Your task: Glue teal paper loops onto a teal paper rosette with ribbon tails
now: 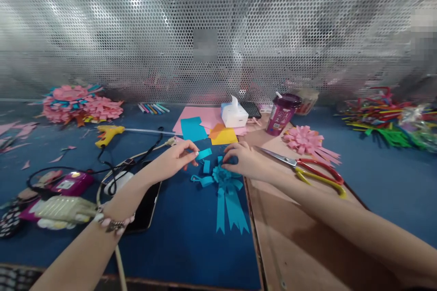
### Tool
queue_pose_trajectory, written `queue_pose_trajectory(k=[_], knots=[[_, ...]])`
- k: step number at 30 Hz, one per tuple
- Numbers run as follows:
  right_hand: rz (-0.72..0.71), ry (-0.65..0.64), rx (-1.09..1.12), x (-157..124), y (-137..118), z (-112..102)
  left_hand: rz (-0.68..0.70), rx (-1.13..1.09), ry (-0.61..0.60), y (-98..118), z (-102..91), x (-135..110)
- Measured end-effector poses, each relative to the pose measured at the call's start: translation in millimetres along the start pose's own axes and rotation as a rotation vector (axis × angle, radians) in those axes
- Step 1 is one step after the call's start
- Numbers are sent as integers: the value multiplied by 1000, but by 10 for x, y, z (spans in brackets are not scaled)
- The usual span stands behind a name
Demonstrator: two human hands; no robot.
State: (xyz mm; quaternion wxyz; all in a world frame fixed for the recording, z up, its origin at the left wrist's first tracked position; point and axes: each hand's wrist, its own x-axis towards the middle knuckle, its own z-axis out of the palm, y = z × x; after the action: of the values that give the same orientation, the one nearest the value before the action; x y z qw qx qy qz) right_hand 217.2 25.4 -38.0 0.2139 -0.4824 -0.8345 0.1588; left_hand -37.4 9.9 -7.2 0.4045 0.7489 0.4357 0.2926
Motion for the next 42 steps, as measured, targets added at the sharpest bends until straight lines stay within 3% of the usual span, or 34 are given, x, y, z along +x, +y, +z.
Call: queue_pose_trajectory(k=[11, 18, 22, 30, 35, 38, 42], knots=[[-61, -24, 114, 80, 159, -97, -25, -194, 13, 117, 84, -19], [11, -13, -36, -8, -22, -76, -41, -199, -31, 175, 131, -48], [44, -34, -12, -7, -52, -41, -45, -193, -64, 218, 181, -60], [28, -58, 102, 81, 80, -116, -23, -359, 73, 180, 245, -34], [3, 98, 377, 77, 35, -159, -58, -585, 140, 186, 245, -18], [45, 207, 522, 39, -55, -153, -113, -658, 59, 179, 238, -29], [14, 260, 532, -44, -196, -140, -167, -647, -145, 194, 263, -72]])
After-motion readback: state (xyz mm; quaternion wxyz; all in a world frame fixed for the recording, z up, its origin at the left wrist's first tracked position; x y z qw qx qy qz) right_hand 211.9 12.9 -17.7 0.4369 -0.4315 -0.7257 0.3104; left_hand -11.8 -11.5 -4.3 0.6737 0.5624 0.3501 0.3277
